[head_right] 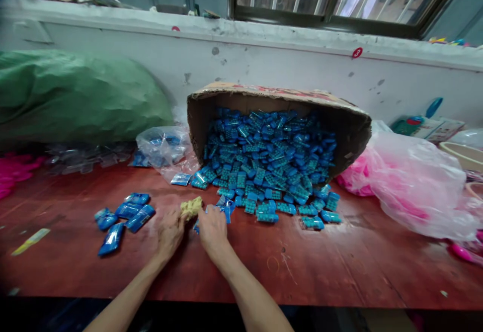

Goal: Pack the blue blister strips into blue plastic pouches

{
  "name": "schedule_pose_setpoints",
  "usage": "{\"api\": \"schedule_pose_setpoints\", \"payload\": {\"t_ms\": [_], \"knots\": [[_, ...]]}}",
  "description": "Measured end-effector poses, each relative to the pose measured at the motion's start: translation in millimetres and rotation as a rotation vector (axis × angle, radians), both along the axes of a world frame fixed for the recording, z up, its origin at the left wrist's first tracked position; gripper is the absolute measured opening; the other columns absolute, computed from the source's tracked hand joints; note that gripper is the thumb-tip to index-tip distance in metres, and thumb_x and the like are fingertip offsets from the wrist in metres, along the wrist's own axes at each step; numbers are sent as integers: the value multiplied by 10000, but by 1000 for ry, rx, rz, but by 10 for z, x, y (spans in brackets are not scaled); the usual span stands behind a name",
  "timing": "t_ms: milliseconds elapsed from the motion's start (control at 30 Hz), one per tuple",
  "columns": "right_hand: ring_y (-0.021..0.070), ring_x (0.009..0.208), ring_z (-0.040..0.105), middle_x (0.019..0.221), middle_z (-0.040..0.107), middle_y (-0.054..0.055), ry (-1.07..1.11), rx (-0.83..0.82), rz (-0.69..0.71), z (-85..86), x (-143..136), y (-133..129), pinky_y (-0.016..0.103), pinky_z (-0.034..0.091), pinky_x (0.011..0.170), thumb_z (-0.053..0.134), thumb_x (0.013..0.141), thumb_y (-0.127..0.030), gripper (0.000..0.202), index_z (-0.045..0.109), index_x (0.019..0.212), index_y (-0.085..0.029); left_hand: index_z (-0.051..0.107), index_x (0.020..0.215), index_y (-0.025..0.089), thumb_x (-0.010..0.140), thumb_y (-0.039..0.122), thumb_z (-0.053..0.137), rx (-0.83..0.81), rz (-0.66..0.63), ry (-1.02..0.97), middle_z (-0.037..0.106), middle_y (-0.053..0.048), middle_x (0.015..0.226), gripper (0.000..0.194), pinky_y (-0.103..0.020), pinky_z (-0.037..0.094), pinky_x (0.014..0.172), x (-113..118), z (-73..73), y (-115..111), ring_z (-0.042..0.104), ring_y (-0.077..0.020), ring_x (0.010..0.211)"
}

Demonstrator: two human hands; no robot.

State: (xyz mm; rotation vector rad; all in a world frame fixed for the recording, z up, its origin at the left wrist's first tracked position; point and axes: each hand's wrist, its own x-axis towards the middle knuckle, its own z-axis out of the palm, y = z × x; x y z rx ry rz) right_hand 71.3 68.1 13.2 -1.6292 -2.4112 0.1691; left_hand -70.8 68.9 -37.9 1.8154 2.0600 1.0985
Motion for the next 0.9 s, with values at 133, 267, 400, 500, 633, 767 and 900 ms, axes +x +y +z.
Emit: {"api": "schedule_pose_setpoints", "payload": {"t_ms": [133,267,400,500,633,767,900], "knots": [[190,850,546,1003,577,71,36,14,89,19,-367,199,264,411,650,411,864,-184,209,536,1031,-197,592,693,198,821,291,313,-26,97,85,608,-78,696,321,-289,330,617,-12,44,135,517,-197,666],[164,741,570,881,616,54,55,11,128,11,-453,235,242,403,594,372,876,-142,212,579,910,-170,577,638,183,831,307,278,-27,177,176,594,-88,653,377,-295,302,583,-85,88,188,503,-201,631],[158,847,546,911,613,6,76,47,150,-40,-103,54,231,394,662,428,879,-260,162,587,899,-233,600,746,152,837,334,284,-14,195,238,609,-126,744,376,-326,326,650,-51,76,63,511,-238,721],[194,883,521,932,603,35,59,67,48,-148,209,-33,263,385,678,504,839,-327,152,600,905,-230,597,827,141,838,346,292,-21,207,258,602,-137,799,368,-340,339,685,81,46,-11,509,-253,785],[197,815,515,841,604,39,32,85,-32,-322,408,-58,271,360,646,512,838,-258,121,630,824,-237,604,811,156,831,361,319,-36,193,278,581,-130,815,352,-365,351,724,210,51,3,502,-267,836],[189,809,502,845,608,35,46,121,-62,-336,463,-115,271,341,657,504,846,-233,141,643,851,-258,565,992,128,820,379,354,51,239,220,572,-144,926,369,-406,365,782,261,127,-135,497,-278,907],[191,830,481,935,609,37,112,232,-120,-206,495,-262,287,323,685,473,863,-213,184,629,936,-277,478,1108,141,766,449,450,173,166,57,567,-139,1025,462,-422,385,830,401,147,-428,495,-280,990]]}}
